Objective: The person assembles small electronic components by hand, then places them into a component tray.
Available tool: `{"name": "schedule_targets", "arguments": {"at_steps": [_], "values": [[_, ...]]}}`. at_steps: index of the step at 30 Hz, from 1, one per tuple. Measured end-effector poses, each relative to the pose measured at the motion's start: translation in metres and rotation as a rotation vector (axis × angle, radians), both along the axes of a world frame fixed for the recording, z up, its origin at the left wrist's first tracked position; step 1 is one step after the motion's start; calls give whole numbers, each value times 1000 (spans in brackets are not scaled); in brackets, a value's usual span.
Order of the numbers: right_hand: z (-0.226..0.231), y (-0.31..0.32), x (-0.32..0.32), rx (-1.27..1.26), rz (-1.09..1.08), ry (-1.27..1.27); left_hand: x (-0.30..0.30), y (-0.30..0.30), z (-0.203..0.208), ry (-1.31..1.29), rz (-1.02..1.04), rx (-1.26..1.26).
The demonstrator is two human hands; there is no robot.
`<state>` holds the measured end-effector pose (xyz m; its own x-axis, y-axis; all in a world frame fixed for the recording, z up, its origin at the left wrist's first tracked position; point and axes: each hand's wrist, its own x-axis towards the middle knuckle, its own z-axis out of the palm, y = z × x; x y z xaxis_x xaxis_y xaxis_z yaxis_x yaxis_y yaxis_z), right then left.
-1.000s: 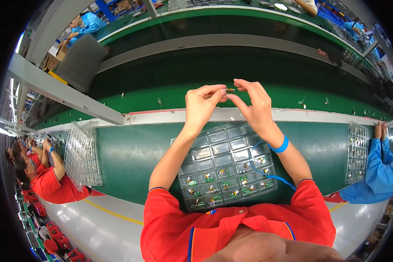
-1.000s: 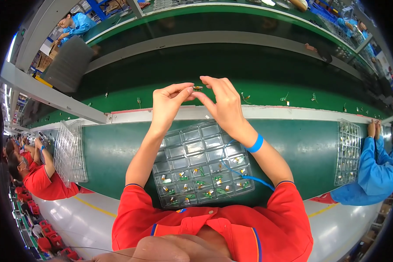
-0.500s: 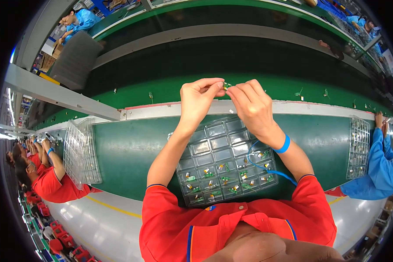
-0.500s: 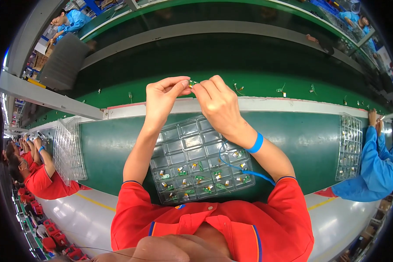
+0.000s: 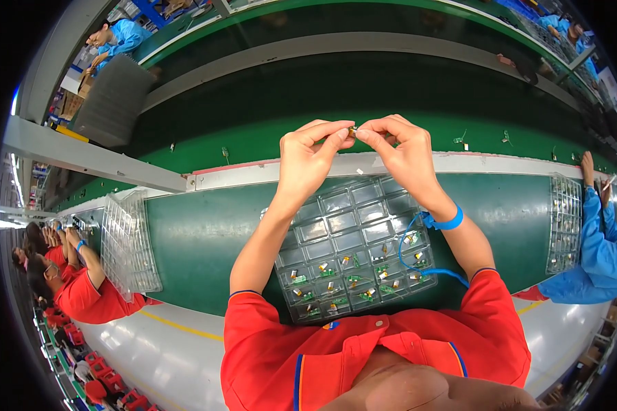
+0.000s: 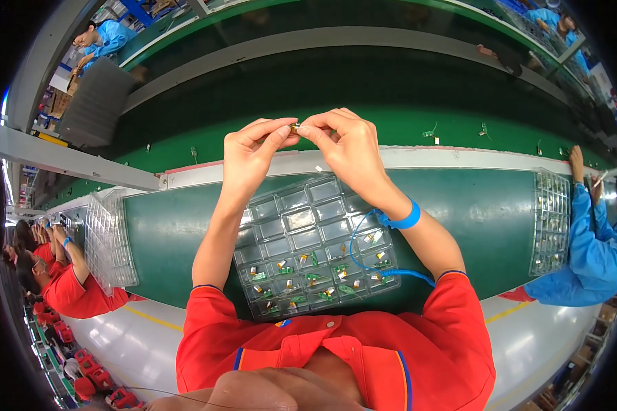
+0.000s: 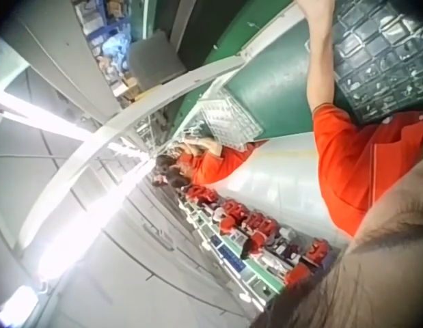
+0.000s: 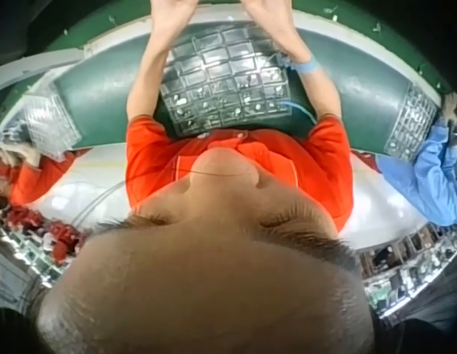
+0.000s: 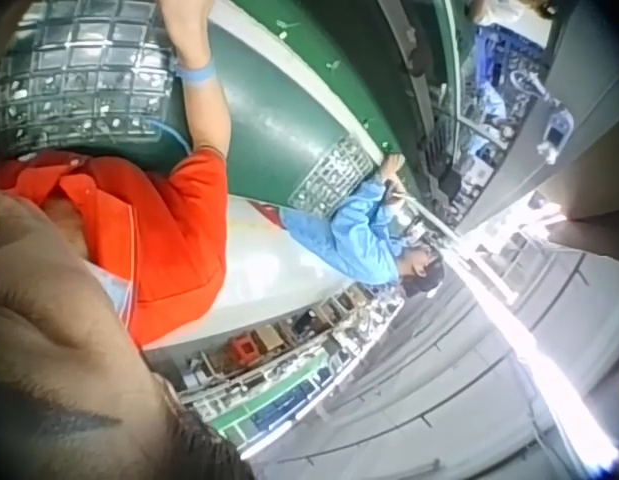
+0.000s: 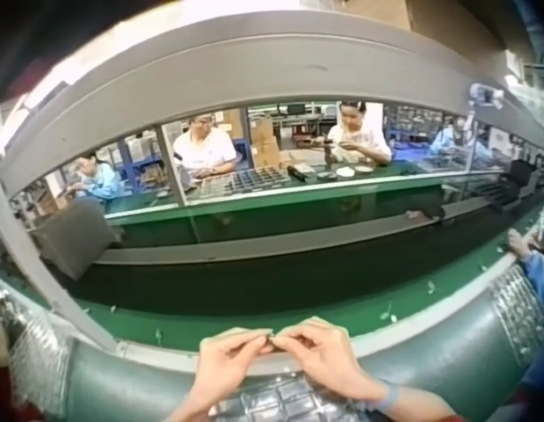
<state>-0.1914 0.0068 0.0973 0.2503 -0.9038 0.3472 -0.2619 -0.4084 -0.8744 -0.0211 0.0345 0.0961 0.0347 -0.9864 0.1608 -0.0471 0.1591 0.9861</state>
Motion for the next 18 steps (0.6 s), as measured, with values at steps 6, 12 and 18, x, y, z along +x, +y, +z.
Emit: {"name": "schedule_targets", "arguments": {"at_steps": [6, 12, 18], "values": [[0, 2, 3, -156, -16, -25, -3, 3, 0, 85, 13, -22], [-3, 3, 2, -521, -90, -47, -9, 7, 7, 200, 58, -50], [4, -4, -1, -503, -2, 9, -10, 7, 6, 236, 63, -23]]}}
